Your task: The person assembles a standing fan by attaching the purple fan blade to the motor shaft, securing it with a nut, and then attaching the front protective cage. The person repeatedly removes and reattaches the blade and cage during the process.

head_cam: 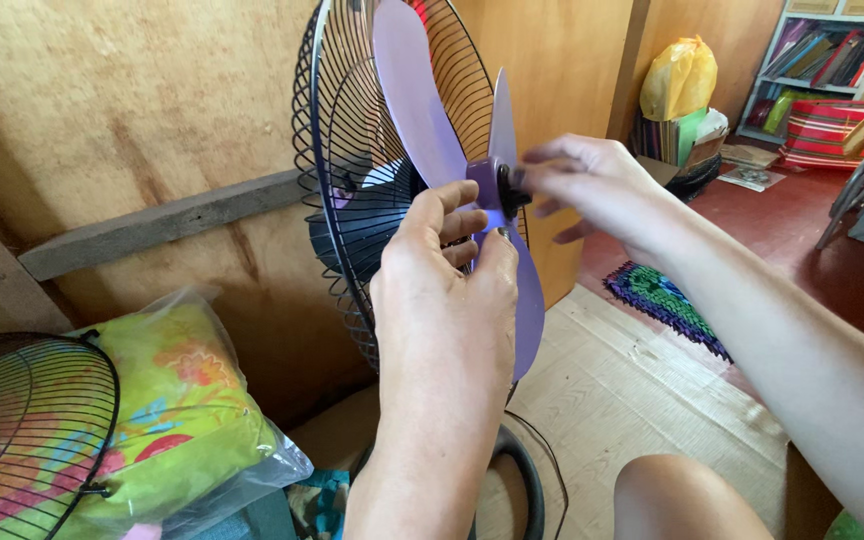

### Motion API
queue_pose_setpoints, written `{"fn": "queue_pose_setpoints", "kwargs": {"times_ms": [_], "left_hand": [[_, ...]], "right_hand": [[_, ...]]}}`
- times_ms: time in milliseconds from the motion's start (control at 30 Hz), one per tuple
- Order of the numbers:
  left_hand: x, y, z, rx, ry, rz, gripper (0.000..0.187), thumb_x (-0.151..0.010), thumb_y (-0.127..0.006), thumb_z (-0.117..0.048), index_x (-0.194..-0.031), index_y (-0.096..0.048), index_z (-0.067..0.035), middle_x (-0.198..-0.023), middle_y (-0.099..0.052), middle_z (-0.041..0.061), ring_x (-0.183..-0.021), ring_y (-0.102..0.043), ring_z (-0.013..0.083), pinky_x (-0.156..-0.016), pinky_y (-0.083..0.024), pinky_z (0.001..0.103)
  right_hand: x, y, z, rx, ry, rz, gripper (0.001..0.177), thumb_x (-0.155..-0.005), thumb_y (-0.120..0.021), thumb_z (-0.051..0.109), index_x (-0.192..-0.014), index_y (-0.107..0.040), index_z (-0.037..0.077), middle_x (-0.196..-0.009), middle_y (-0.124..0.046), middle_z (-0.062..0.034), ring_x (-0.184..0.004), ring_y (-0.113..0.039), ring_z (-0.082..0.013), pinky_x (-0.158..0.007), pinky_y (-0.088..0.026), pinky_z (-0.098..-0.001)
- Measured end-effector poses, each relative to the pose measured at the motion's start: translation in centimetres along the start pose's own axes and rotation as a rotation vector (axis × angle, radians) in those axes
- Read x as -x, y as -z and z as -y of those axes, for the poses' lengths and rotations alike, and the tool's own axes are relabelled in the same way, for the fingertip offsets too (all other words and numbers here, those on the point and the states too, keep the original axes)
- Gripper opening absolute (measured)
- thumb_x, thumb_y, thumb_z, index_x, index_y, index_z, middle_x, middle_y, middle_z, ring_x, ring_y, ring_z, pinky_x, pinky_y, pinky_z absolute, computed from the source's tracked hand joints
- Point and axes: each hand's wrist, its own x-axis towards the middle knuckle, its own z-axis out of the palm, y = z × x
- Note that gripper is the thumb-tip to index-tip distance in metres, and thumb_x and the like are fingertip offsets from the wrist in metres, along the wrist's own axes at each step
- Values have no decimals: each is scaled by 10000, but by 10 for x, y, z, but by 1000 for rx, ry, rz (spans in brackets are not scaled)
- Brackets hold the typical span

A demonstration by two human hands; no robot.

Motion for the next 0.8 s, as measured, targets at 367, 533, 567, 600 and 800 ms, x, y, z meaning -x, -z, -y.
{"fn": "queue_pose_setpoints", "kwargs": {"times_ms": [367,533,567,600,800], "left_hand": [[3,1,1,-250,-44,-60,447,-835,-738,-148,-1271,-691,-68,-1180,-656,202,-936,-726,277,-807,-581,353],[-3,-3,12,-231,-240,-91,438,-865,-705,-109,-1269,-628,42,-1187,-713,254,-1096,-714,343,-927,-544,388],[-5,-4,10,-196,-215,-82,472,-857,-694,-105,-1292,-600,52,-1188,-710,253,-1094,-723,324,-920,-555,377],[-7,-6,9,-161,-190,-72,506,-850,-682,-102,-1316,-572,62,-1189,-706,252,-1091,-732,306,-914,-565,366],[-10,-6,-7,-138,-10,-35,509,-819,-697,-102,-1299,-582,25,-1134,-720,238,-1048,-742,290,-901,-561,362]], "right_hand": [[-17,3,-7,-1,-105,79,325,-933,-663,356,-995,-771,57,-910,-767,-64,-829,-699,-169,-698,-587,-379],[-21,4,-13,-29,-82,93,291,-943,-674,315,-995,-774,46,-900,-759,-66,-824,-697,-131,-723,-609,-374],[-23,5,-15,-36,-67,101,278,-942,-675,294,-993,-773,39,-898,-761,-66,-822,-697,-126,-720,-614,-373],[-25,5,-17,-43,-52,110,264,-941,-675,273,-991,-773,33,-896,-764,-65,-819,-697,-121,-716,-619,-371],[-36,5,-30,-26,5,117,275,-944,-669,263,-998,-759,9,-880,-723,-57,-800,-685,-113,-663,-639,-349]]}}
